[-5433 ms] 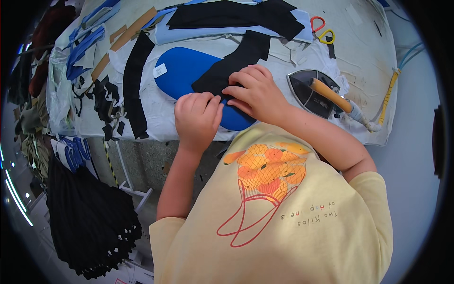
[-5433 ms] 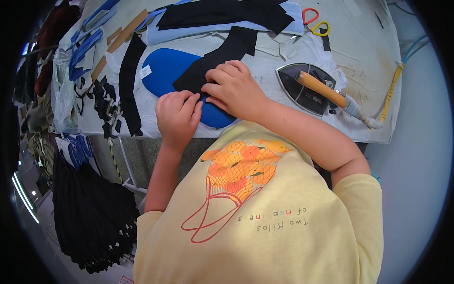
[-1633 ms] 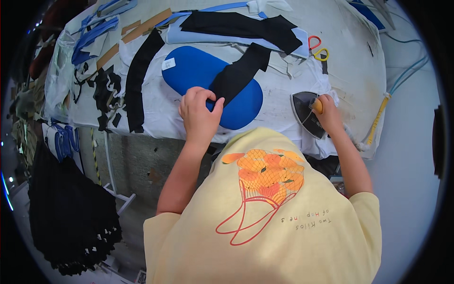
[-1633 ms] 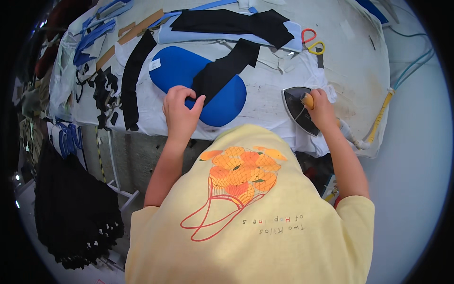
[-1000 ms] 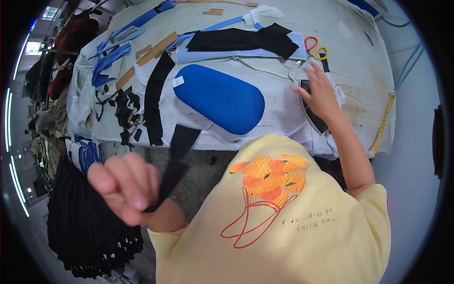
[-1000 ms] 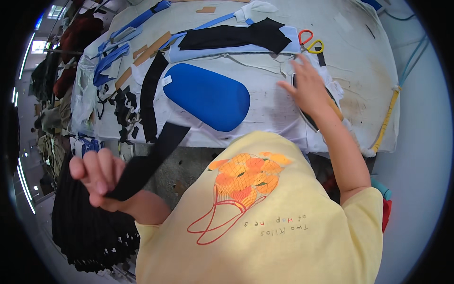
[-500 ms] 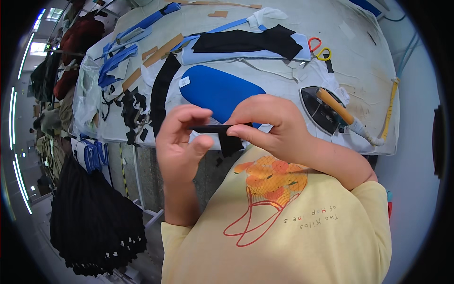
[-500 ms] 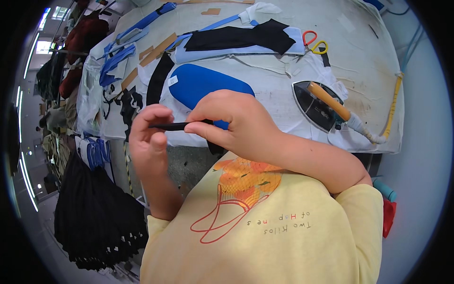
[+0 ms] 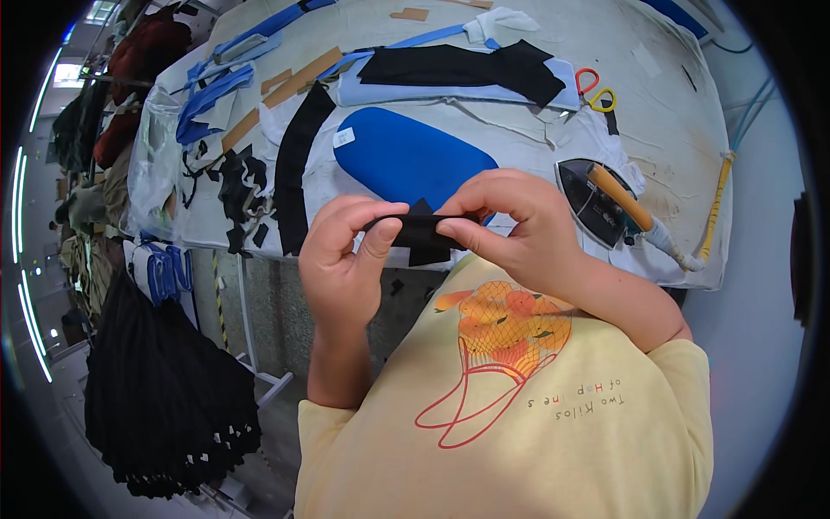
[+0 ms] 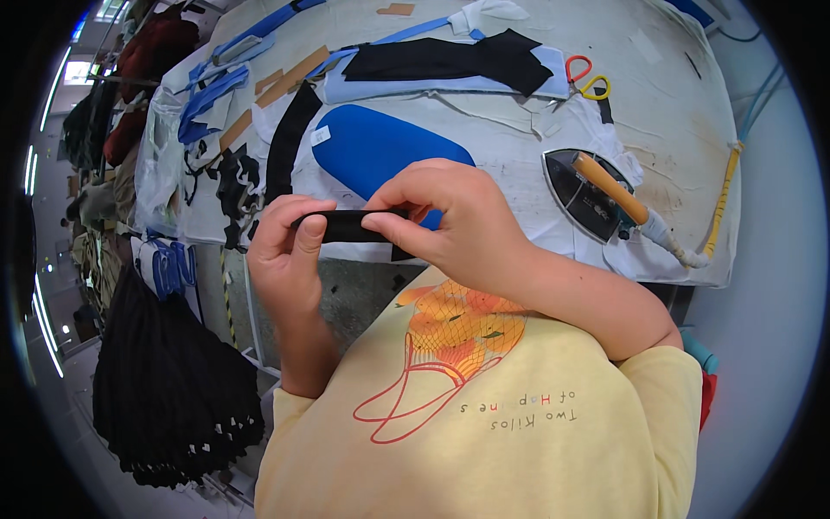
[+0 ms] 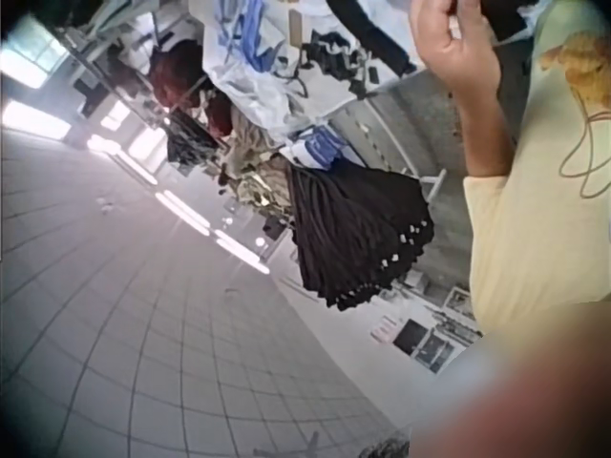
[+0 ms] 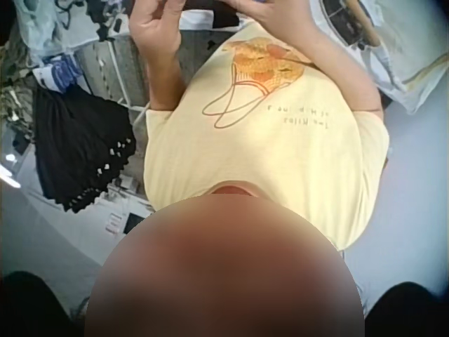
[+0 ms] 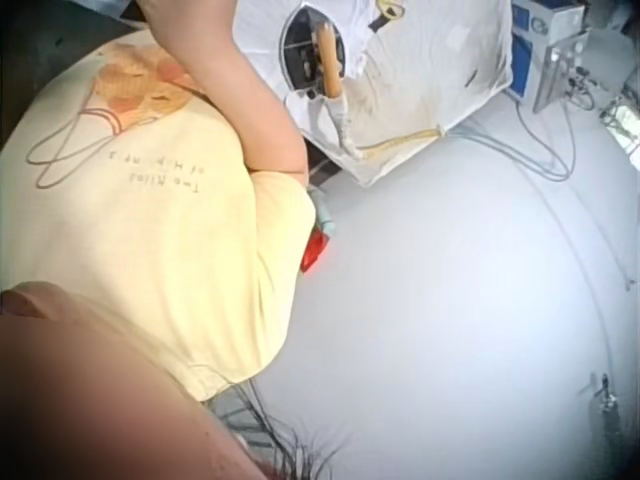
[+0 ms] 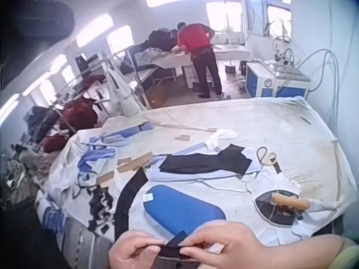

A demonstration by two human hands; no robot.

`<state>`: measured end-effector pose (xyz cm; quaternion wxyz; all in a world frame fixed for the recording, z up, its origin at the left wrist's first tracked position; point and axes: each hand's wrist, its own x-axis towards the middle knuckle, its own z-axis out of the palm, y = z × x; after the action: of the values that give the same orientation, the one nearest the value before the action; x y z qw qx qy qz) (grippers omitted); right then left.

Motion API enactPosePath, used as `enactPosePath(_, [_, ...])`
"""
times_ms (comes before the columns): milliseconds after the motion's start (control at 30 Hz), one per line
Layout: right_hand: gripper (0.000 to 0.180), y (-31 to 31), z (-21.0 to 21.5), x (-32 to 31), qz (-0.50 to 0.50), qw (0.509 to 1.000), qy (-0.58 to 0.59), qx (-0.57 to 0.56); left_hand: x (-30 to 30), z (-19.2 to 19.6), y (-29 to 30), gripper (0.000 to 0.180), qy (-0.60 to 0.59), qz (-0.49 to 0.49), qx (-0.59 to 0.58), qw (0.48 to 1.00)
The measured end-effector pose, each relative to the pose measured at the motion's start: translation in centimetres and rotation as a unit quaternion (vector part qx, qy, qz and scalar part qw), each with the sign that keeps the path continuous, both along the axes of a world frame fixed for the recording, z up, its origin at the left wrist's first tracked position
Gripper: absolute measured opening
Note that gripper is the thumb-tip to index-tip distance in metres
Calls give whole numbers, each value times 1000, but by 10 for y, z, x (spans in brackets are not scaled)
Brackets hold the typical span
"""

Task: Ironing black fabric pieces on a specialized pressing board.

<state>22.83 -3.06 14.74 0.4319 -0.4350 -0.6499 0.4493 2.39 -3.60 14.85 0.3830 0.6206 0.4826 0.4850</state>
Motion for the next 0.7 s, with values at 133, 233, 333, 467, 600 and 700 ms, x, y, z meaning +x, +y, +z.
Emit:
enactPosePath(133, [11, 1, -1, -2, 10, 1000, -2, 11, -3, -8, 2, 11, 65, 17, 81, 994])
enactPosePath(233, [9, -2, 5, -3, 48, 996, 47, -52, -4, -5, -2, 13, 113, 50, 141, 982])
enactPosePath(333, [10, -6, 19, 1, 107, 986, 102, -73, -6, 17, -20, 7, 145, 61, 205, 966])
enactPosePath(467, [16, 10, 13, 5, 101, 905, 114, -397, 1, 0, 9, 7, 178, 55, 117, 975])
enactPosePath(600, [24, 28, -97, 2, 5, 949, -172, -266, 14, -96, 50, 11, 207, -6, -109, 972])
enactPosePath(700, [29, 34, -120, 2, -87, 947, -304, -61, 26, -133, 65, 13, 284, 30, 28, 958])
